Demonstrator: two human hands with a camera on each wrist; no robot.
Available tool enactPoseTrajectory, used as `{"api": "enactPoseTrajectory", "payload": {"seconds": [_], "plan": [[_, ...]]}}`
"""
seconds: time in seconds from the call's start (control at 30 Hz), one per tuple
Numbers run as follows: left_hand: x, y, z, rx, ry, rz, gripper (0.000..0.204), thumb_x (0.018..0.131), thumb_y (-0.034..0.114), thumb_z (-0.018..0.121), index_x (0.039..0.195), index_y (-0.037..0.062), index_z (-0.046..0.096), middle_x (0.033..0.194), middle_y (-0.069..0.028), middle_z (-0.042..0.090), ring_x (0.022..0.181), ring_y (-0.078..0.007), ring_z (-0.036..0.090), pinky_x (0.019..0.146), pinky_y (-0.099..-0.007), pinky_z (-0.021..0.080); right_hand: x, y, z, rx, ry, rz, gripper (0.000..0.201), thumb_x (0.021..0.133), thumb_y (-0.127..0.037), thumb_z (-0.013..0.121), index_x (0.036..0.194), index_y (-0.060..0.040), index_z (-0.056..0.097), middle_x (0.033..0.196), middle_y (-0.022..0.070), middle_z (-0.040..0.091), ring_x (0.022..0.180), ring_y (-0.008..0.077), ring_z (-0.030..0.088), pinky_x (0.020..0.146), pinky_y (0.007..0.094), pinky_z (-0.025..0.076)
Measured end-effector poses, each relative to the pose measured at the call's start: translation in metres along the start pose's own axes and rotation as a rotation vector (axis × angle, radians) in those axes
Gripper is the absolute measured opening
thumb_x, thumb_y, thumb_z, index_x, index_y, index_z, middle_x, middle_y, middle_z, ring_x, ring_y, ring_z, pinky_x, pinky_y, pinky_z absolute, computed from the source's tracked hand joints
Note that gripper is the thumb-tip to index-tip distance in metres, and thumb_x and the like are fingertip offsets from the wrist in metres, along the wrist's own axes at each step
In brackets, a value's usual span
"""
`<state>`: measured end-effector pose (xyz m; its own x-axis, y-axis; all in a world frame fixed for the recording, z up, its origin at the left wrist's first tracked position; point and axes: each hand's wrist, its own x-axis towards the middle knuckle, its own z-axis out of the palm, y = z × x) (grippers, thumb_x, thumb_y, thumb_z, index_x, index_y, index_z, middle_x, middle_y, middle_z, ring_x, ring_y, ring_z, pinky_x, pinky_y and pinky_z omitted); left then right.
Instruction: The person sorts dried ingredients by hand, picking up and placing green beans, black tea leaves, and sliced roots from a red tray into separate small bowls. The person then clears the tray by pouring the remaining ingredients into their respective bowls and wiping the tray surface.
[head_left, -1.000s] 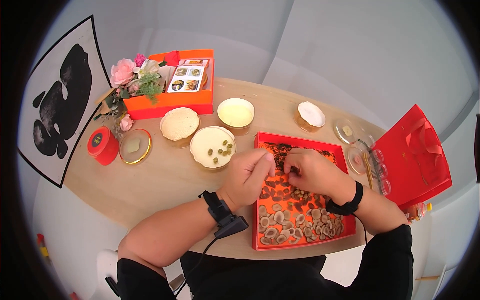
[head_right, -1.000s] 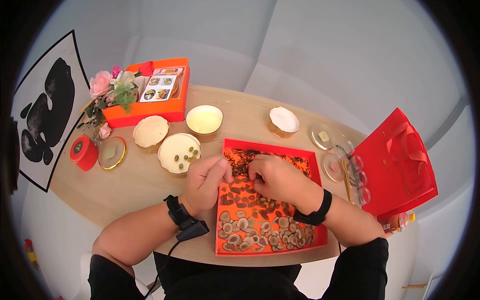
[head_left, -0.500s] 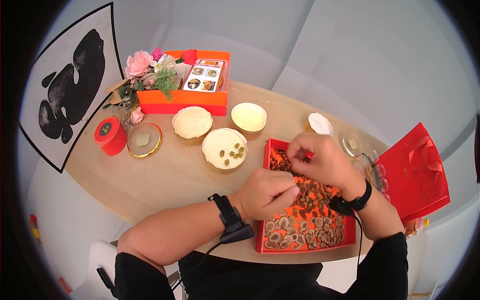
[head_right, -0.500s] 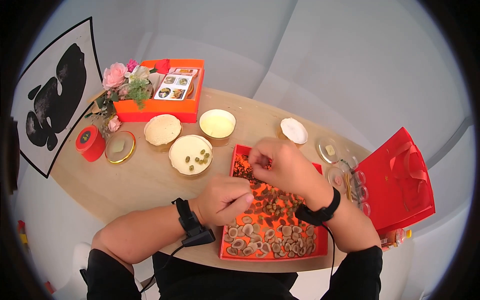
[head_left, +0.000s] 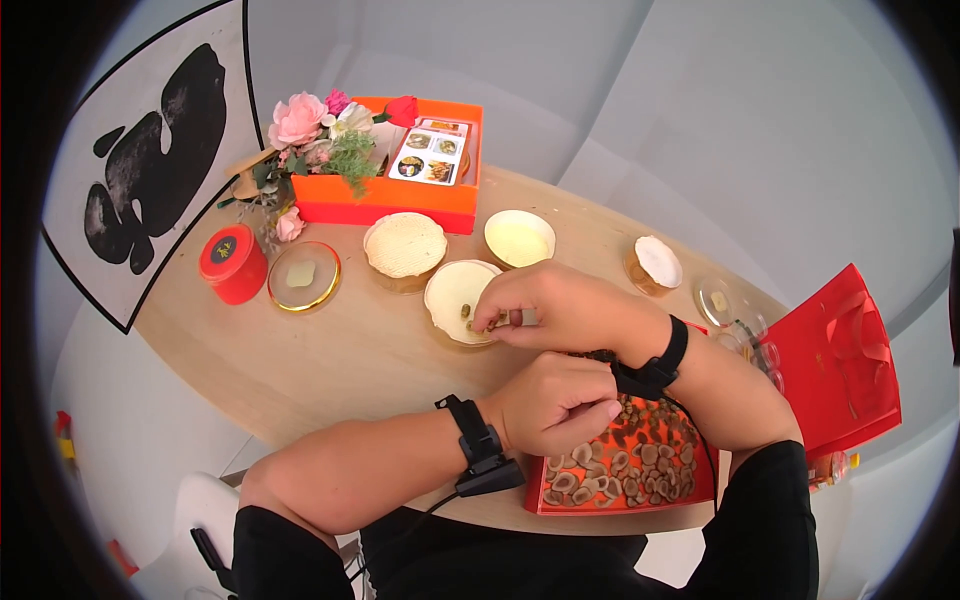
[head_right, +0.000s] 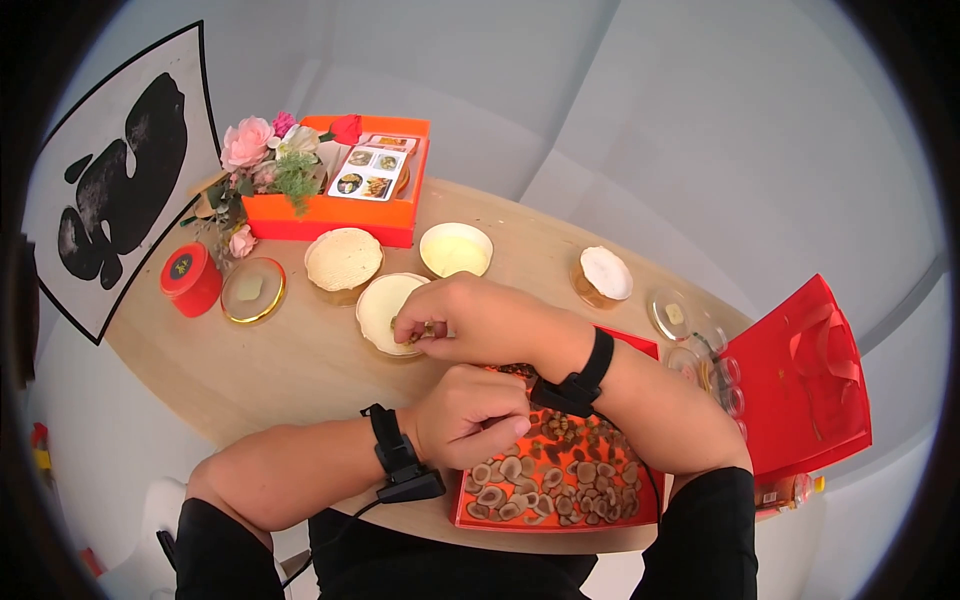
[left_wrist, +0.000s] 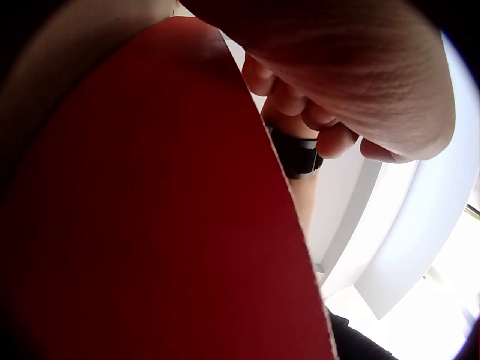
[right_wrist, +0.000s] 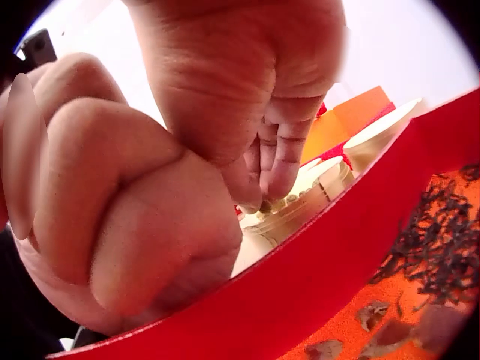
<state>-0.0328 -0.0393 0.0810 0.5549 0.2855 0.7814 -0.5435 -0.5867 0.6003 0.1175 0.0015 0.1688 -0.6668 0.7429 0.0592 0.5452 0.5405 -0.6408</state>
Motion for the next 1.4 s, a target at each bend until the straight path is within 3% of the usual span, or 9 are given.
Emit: {"api": "enactPoseTrajectory", "payload": {"seconds": [0.1, 0.37, 0.53, 0.6, 0.7, 0.73, 1.03, 1.13, 1.4], "plan": [[0.001, 0.001, -0.001, -0.002, 0.001, -0.023, 0.02, 0.109, 0.011, 0.07, 0.091, 0.0015, 0.071, 0.078, -0.01, 0.06, 0.063, -0.0292, 0.058, 0.061, -0.0431, 0.047, -0.008, -0.012, -0.011, -0.013, 0.014, 0.069, 0.025, 0.102, 0.001, 0.084, 0.127, -0.0047, 0.086, 0.123, 0.0087, 0.088, 0.106, 0.0251, 0.082, 0.092, 0.0392, 0.068], [0.002, -0.001, -0.002, 0.076, 0.021, -0.081, 0.025, 0.112, 0.012, 0.067, 0.089, 0.0013, 0.07, 0.077, -0.0118, 0.061, 0.066, -0.0311, 0.061, 0.064, -0.0441, 0.05, -0.06, -0.017, -0.044, -0.155, 0.217, 0.049, 0.026, 0.107, 0.001, 0.082, 0.131, -0.0051, 0.085, 0.125, 0.011, 0.088, 0.112, 0.029, 0.084, 0.094, 0.0409, 0.067], [0.003, -0.001, 0.0, -0.017, 0.138, -0.244, 0.043, 0.121, 0.023, 0.059, 0.085, 0.0021, 0.069, 0.075, -0.0043, 0.061, 0.064, -0.015, 0.054, 0.06, -0.0358, 0.042, -0.134, -0.024, -0.054, -0.282, 0.159, 0.267, 0.026, 0.107, -0.004, 0.082, 0.133, -0.0031, 0.084, 0.127, 0.0138, 0.088, 0.114, 0.0329, 0.083, 0.098, 0.043, 0.067], [0.001, -0.002, -0.002, -0.164, 0.285, -0.532, 0.045, 0.123, 0.022, 0.057, 0.085, 0.0005, 0.068, 0.077, -0.0002, 0.06, 0.068, -0.0089, 0.052, 0.063, -0.0315, 0.043, -0.16, -0.014, -0.048, -0.324, 0.084, 0.361, 0.029, 0.107, -0.006, 0.082, 0.136, -0.0024, 0.083, 0.13, 0.0144, 0.086, 0.118, 0.0358, 0.082, 0.1, 0.0466, 0.067], [0.002, -0.01, 0.0, -0.329, 0.406, -0.555, 0.049, 0.126, 0.029, 0.055, 0.087, 0.0031, 0.07, 0.078, 0.0036, 0.057, 0.069, -0.0041, 0.044, 0.061, -0.0268, 0.035, -0.188, -0.013, -0.034, -0.356, 0.058, 0.328, 0.031, 0.108, -0.009, 0.083, 0.137, -0.0018, 0.082, 0.135, 0.0142, 0.085, 0.122, 0.0359, 0.08, 0.102, 0.047, 0.066], [0.002, -0.011, -0.001, -0.343, 0.413, -0.568, 0.049, 0.127, 0.031, 0.053, 0.091, 0.0038, 0.07, 0.077, 0.0039, 0.054, 0.067, -0.0046, 0.04, 0.06, -0.0265, 0.03, -0.189, -0.022, -0.033, -0.318, 0.004, 0.421, 0.031, 0.107, -0.01, 0.084, 0.137, -0.0019, 0.081, 0.134, 0.0139, 0.084, 0.125, 0.0363, 0.079, 0.104, 0.0477, 0.065], [0.0, -0.014, -0.003, -0.309, 0.386, -0.565, 0.05, 0.128, 0.034, 0.053, 0.09, 0.0046, 0.067, 0.075, 0.0044, 0.051, 0.066, -0.0038, 0.039, 0.058, -0.0257, 0.029, -0.203, -0.01, -0.001, -0.291, 0.068, 0.334, 0.022, 0.103, 0.003, 0.076, 0.122, -0.0044, 0.083, 0.12, 0.0129, 0.077, 0.113, 0.037, 0.078, 0.095, 0.0496, 0.064], [0.002, -0.015, -0.003, -0.25, 0.367, -0.553, 0.052, 0.13, 0.033, 0.046, 0.088, 0.006, 0.06, 0.071, 0.002, 0.048, 0.06, -0.0069, 0.039, 0.055, -0.0263, 0.032, -0.202, -0.014, 0.0, -0.269, 0.06, 0.325, 0.02, 0.103, 0.003, 0.076, 0.12, -0.0043, 0.083, 0.118, 0.0131, 0.077, 0.113, 0.0372, 0.078, 0.094, 0.0496, 0.064], [0.0, -0.014, -0.004, -0.26, 0.36, -0.539, 0.051, 0.13, 0.034, 0.048, 0.09, 0.0051, 0.064, 0.073, 0.0029, 0.051, 0.062, -0.0053, 0.039, 0.056, -0.0261, 0.031, -0.205, -0.017, -0.002, -0.285, 0.115, 0.347, 0.014, 0.105, 0.0, 0.076, 0.119, -0.0023, 0.081, 0.122, 0.0134, 0.076, 0.113, 0.0382, 0.078, 0.096, 0.0501, 0.064]]}}
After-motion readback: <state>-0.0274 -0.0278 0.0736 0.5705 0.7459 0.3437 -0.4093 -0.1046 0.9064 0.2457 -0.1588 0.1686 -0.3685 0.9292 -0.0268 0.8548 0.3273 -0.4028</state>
